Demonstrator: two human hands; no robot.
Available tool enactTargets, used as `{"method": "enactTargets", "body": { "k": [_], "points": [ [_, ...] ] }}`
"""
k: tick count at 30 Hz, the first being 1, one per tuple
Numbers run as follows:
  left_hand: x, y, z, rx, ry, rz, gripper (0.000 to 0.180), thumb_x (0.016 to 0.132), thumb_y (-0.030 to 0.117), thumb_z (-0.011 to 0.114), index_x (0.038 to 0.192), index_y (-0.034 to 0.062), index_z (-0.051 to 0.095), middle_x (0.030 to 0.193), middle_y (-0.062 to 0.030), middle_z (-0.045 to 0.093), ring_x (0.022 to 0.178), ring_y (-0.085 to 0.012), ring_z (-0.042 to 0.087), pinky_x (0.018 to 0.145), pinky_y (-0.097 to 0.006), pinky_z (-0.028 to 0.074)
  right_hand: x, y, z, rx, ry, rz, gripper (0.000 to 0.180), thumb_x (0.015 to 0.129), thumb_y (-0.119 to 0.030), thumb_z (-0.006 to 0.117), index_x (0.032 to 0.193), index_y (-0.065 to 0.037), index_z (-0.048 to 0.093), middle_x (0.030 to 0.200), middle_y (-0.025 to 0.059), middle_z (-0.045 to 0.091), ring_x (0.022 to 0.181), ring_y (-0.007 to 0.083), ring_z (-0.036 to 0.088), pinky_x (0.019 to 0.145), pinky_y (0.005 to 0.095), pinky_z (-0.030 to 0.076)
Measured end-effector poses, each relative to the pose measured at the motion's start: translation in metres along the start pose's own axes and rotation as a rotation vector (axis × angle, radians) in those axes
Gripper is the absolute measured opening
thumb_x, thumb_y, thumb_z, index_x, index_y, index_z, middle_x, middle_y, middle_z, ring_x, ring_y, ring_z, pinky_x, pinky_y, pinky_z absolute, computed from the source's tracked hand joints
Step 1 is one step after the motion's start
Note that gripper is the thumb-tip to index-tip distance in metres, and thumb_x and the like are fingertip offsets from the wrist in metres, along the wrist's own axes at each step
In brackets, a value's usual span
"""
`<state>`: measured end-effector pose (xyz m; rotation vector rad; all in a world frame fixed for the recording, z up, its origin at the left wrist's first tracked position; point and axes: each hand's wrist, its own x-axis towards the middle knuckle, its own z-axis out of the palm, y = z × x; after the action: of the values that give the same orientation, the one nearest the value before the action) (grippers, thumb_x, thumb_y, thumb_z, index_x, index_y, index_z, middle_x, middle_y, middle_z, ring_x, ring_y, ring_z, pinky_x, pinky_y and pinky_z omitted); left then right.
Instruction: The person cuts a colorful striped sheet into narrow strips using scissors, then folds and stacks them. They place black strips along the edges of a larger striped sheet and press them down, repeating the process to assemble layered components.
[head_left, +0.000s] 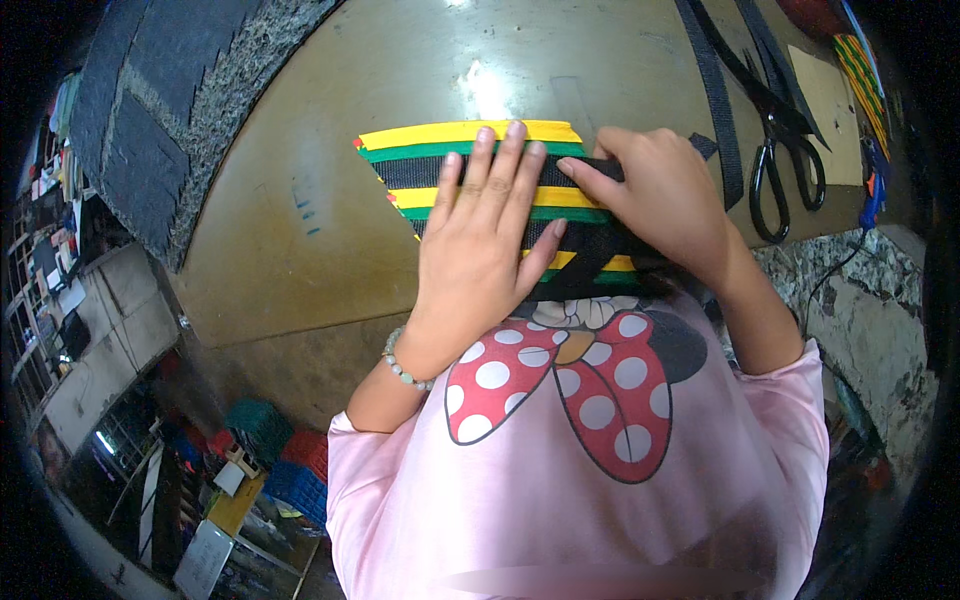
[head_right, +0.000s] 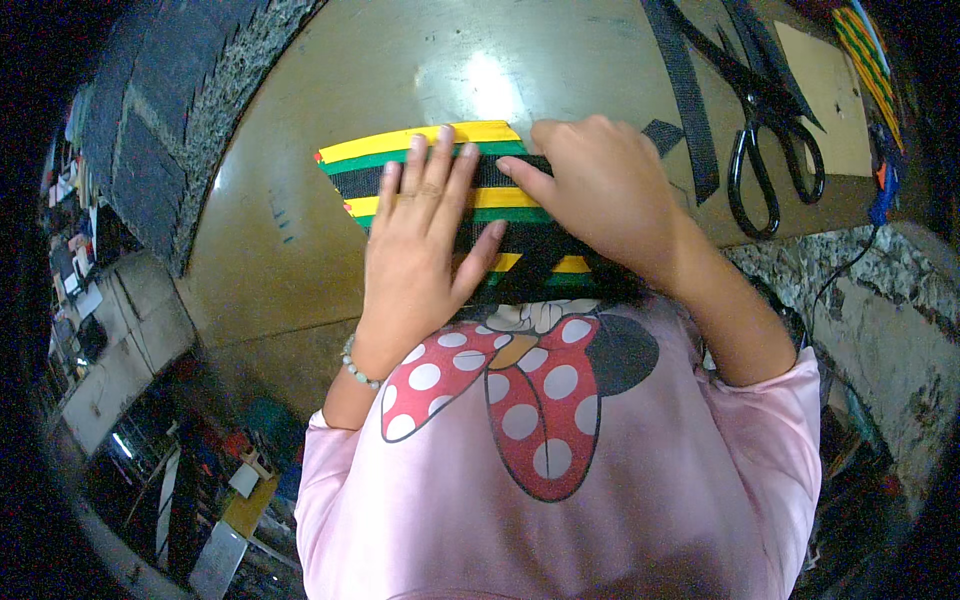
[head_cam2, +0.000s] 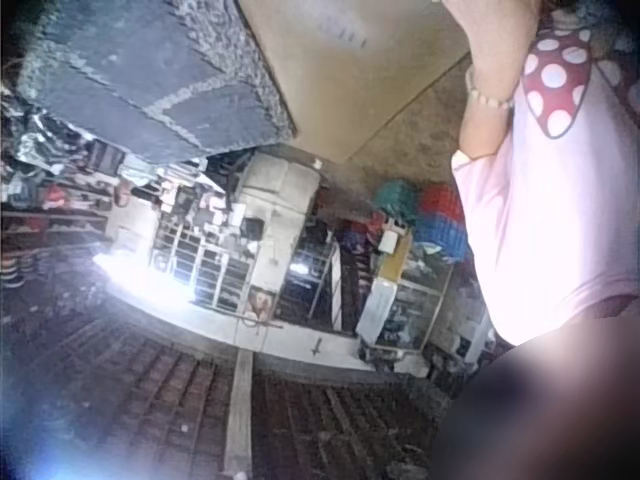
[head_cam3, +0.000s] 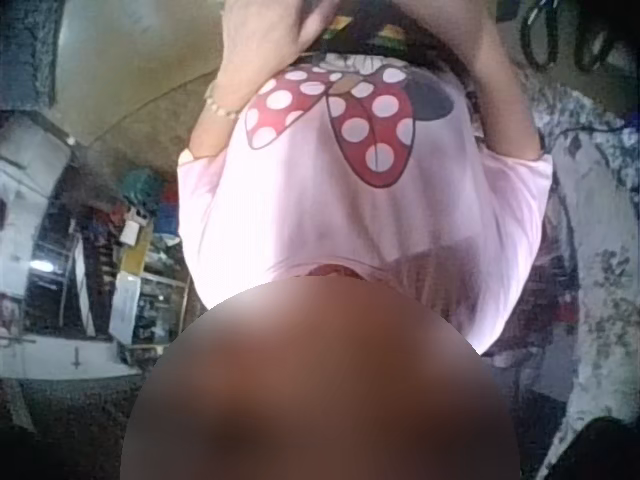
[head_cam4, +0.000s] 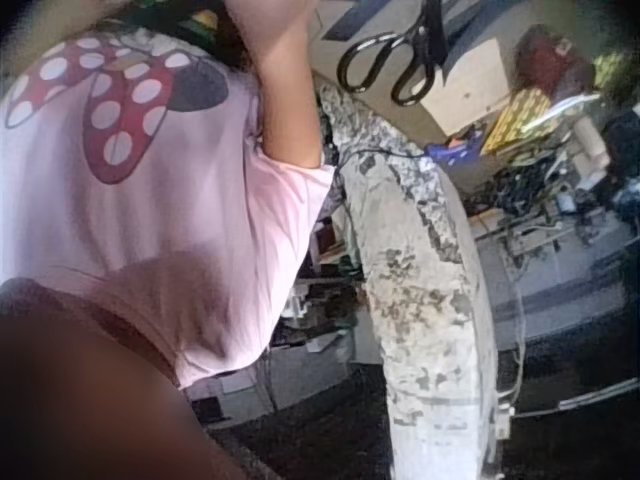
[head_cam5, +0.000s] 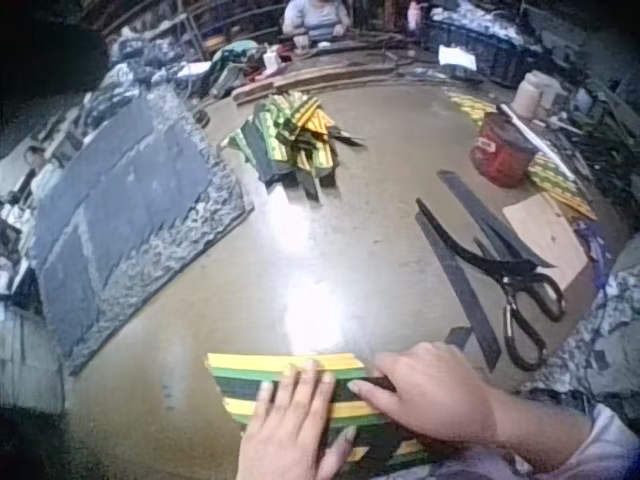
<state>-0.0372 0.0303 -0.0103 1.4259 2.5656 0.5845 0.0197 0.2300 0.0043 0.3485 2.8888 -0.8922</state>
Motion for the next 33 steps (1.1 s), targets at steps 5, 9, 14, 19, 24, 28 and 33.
{"method": "enactTargets", "body": {
  "k": [5,9,14,19,24,28,33],
  "points": [
    [0.002,0.001,0.008,0.002,-0.007,0.008,0.062,0.090,0.033,0.063,0.141,0.0043,0.046,0.149,-0.0142,0.042,0.139,-0.0334,0.038,0.113,-0.048,0.029,-0.006,0.016,-0.012,0.250,-0.043,0.008,0.030,0.086,-0.025,0.073,0.077,0.001,0.061,0.059,0.0075,0.056,0.052,0.0138,0.051,0.051,0.0300,0.040],
    [0.000,-0.001,0.010,0.014,-0.006,0.015,0.062,0.091,0.034,0.061,0.143,0.0048,0.044,0.150,-0.0141,0.041,0.140,-0.0332,0.036,0.113,-0.048,0.028,-0.005,0.026,-0.015,0.294,-0.099,0.045,0.027,0.086,-0.022,0.072,0.079,0.002,0.062,0.063,0.0078,0.057,0.057,0.0133,0.051,0.053,0.0294,0.040],
    [-0.001,-0.002,0.011,-0.001,-0.003,0.016,0.062,0.091,0.034,0.060,0.144,0.0049,0.043,0.150,-0.0144,0.041,0.140,-0.0335,0.035,0.114,-0.049,0.027,-0.005,0.026,-0.010,0.349,-0.066,0.044,0.030,0.084,-0.026,0.072,0.079,0.003,0.063,0.066,0.0180,0.062,0.057,0.0279,0.061,0.055,0.0375,0.046],
    [-0.001,-0.003,0.012,-0.008,-0.018,0.015,0.064,0.092,0.034,0.059,0.146,0.0064,0.040,0.153,-0.0158,0.036,0.142,-0.0357,0.032,0.115,-0.050,0.024,-0.001,0.025,-0.011,0.268,-0.046,0.002,0.031,0.083,-0.025,0.072,0.078,0.004,0.063,0.064,0.0185,0.061,0.056,0.0314,0.061,0.055,0.0393,0.046],
    [0.000,0.001,0.013,0.074,0.023,0.016,0.059,0.092,0.035,0.058,0.142,0.0049,0.045,0.149,-0.0146,0.042,0.139,-0.0331,0.038,0.113,-0.048,0.029,-0.012,0.017,-0.015,-0.065,-0.019,-0.014,0.017,0.084,-0.014,0.069,0.089,0.001,0.063,0.084,0.0118,0.062,0.076,0.0196,0.058,0.063,0.0319,0.045],
    [0.002,0.001,0.010,0.154,0.059,0.047,0.050,0.093,0.031,0.055,0.136,0.0047,0.051,0.144,-0.0137,0.048,0.133,-0.0310,0.044,0.109,-0.046,0.033,-0.025,-0.011,0.008,-0.353,0.220,-0.469,0.023,0.078,-0.009,0.061,0.097,0.002,0.063,0.106,0.0148,0.059,0.104,0.0291,0.056,0.085,0.0375,0.048],
    [0.021,-0.008,-0.004,0.096,0.115,0.049,0.048,0.087,0.024,0.062,0.131,0.0067,0.055,0.136,-0.0137,0.050,0.126,-0.0305,0.046,0.103,-0.044,0.036,-0.029,0.000,0.000,-0.053,-0.046,-0.406,0.039,0.081,0.000,0.055,0.119,0.005,0.060,0.112,0.0181,0.059,0.109,0.0343,0.056,0.095,0.0376,0.047]
  ]
}}
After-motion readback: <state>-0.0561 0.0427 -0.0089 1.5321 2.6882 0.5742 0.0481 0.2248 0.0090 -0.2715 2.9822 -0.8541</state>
